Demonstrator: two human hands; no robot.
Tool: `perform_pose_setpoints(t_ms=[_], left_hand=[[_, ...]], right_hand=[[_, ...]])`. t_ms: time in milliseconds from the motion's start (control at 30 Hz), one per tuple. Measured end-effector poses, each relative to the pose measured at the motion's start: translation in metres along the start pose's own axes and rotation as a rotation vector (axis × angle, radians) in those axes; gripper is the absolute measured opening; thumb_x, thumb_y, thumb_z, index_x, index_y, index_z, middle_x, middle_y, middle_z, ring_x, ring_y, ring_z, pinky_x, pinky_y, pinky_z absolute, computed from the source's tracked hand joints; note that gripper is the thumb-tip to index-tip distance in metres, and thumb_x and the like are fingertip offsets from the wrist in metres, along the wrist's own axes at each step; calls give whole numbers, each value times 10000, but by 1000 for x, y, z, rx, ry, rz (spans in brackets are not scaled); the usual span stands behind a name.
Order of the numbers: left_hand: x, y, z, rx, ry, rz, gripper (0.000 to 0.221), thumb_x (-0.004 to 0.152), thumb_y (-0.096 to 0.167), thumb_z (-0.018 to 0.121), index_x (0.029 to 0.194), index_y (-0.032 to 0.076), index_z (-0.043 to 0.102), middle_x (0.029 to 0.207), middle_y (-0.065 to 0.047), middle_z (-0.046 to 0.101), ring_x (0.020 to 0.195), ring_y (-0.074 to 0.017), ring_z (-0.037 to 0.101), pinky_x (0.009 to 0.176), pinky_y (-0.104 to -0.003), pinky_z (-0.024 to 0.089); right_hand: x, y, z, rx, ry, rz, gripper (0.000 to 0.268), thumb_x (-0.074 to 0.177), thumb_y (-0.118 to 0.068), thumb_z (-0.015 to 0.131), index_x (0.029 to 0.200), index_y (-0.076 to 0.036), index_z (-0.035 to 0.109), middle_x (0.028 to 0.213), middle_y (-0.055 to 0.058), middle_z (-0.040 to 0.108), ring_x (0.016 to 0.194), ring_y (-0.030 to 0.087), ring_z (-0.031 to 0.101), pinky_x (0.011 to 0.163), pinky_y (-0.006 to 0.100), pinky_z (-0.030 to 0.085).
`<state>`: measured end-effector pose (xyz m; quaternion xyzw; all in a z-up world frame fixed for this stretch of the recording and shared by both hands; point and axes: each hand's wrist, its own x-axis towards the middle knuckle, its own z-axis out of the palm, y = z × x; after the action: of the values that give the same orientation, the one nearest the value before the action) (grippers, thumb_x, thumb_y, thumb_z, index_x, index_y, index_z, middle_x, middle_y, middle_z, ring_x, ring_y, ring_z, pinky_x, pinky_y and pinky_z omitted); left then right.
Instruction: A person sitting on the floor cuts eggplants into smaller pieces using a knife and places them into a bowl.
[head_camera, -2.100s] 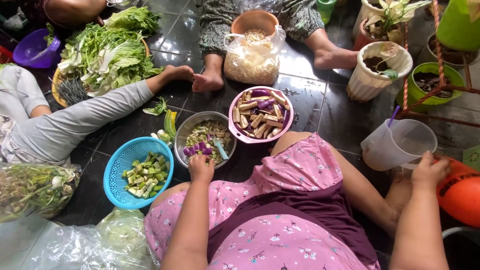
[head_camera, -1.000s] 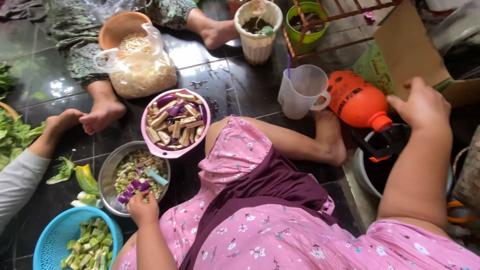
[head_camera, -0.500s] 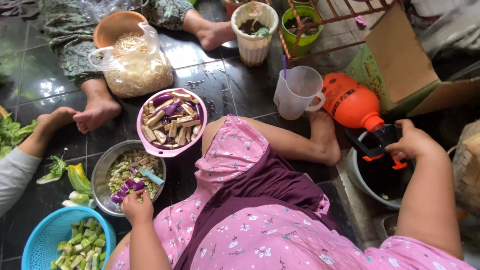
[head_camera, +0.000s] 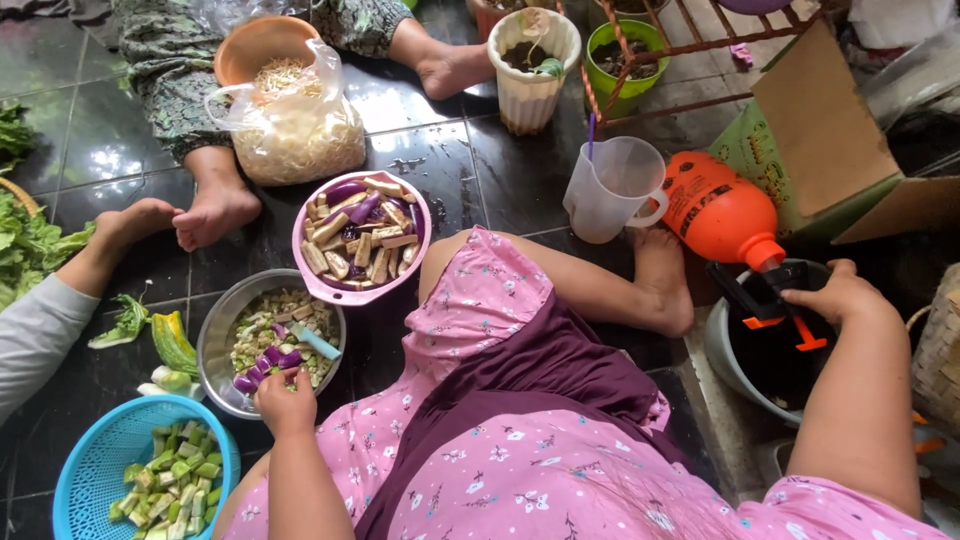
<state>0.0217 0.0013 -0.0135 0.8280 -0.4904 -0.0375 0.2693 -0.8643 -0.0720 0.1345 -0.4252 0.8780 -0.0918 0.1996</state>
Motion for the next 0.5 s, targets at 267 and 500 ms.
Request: perform_pose_setpoints(t_ms=[267, 500], left_hand=[[1, -2, 2, 12, -19, -23, 231, 967, 295, 687, 974, 78, 766, 1079, -154, 691, 1096, -365, 559, 1014, -456, 450], [1, -1, 0, 4, -52, -54, 241, 975, 307, 683, 989, 81, 766, 1094, -142, 687, 1113, -361, 558, 1023, -460, 448]], right_hand=[[-46, -30, -15, 381, -149, 279, 934, 844, -238, 788, 1534, -100, 174, 1157, 412, 537, 884, 534, 600, 655, 611, 458], [-22, -7, 9, 565, -21, 119, 900, 782, 51, 804, 1464, 11, 217, 1148, 372, 532, 703, 470, 606, 520, 549, 479]])
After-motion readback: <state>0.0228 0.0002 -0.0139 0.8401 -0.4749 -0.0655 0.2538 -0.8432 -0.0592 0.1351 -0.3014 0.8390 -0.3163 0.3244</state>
